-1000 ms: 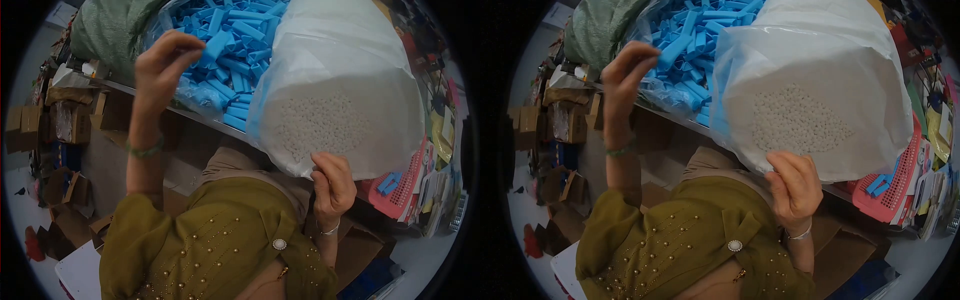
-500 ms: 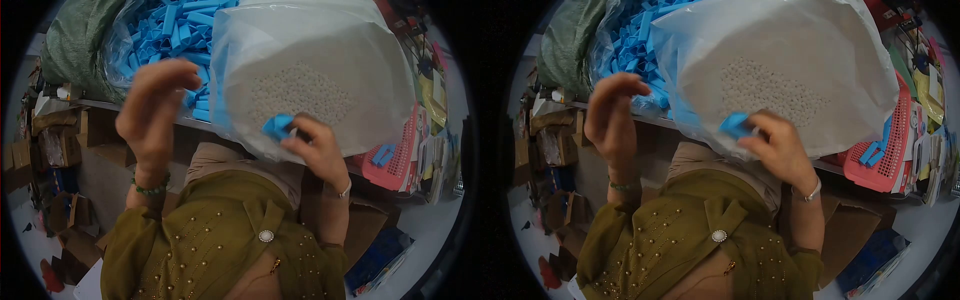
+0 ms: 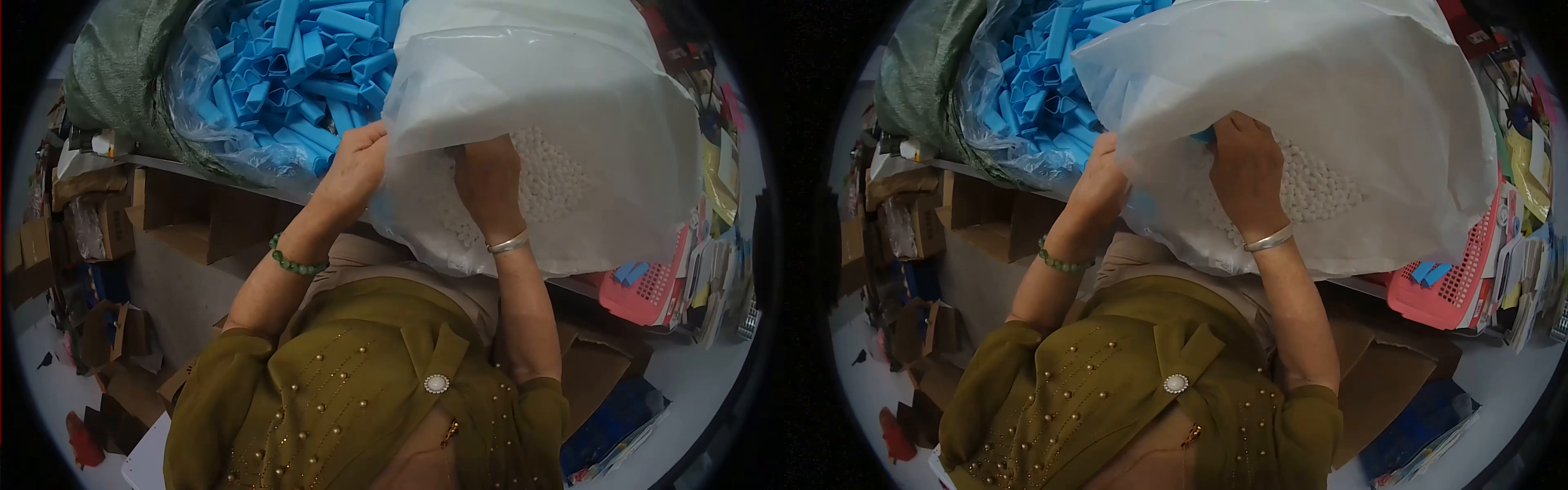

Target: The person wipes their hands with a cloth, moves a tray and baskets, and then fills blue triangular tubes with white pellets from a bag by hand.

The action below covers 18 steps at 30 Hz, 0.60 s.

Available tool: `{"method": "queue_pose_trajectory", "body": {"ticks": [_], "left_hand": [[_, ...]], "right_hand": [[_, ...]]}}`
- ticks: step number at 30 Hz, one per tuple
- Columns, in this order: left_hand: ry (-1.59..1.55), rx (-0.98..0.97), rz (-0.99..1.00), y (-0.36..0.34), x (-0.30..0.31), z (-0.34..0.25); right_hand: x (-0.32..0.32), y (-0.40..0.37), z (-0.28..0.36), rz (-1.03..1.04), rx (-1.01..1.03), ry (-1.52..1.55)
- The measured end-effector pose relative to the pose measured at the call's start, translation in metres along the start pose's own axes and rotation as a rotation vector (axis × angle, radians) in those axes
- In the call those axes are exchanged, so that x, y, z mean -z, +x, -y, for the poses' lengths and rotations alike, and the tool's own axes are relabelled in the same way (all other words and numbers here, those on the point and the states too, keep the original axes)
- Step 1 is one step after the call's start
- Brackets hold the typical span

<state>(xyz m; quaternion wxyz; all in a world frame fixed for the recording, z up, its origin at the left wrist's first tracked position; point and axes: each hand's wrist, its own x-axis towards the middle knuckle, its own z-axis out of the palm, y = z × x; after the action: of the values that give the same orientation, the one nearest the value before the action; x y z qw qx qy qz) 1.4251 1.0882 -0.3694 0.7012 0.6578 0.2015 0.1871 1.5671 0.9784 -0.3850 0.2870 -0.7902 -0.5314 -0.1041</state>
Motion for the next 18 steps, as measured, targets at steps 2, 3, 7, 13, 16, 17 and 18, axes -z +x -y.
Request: {"method": "queue_pose_trajectory", "body": {"ticks": [2,3,7,13,16,17,18], "left_hand": [[-0.06,0.133,-0.046,-0.004,-0.001,-0.011],[-0.122,0.261,-0.078,-0.005,-0.001,-0.014],[-0.191,0.267,-0.082,-0.008,0.002,-0.008],[-0.24,0.243,-0.162,-0.01,-0.007,-0.01],[-0.186,0.238,-0.124,-0.008,-0.007,-0.009],[-0.179,0.196,-0.112,-0.006,-0.008,-0.006],[-0.171,0.153,-0.101,-0.005,-0.009,-0.004]], "right_hand": [[0.003,0.001,0.0,-0.061,0.022,0.236],[0.004,-0.003,-0.003,-0.058,0.025,0.237],[0.017,-0.021,-0.008,0.033,-0.389,0.918],[0.04,-0.014,-0.016,0.073,-0.414,0.659],[0.032,-0.009,-0.023,0.163,-0.24,0.051],[0.023,-0.009,-0.028,0.173,-0.099,-0.245],[0.014,-0.007,-0.029,0.17,-0.102,-0.245]]}}
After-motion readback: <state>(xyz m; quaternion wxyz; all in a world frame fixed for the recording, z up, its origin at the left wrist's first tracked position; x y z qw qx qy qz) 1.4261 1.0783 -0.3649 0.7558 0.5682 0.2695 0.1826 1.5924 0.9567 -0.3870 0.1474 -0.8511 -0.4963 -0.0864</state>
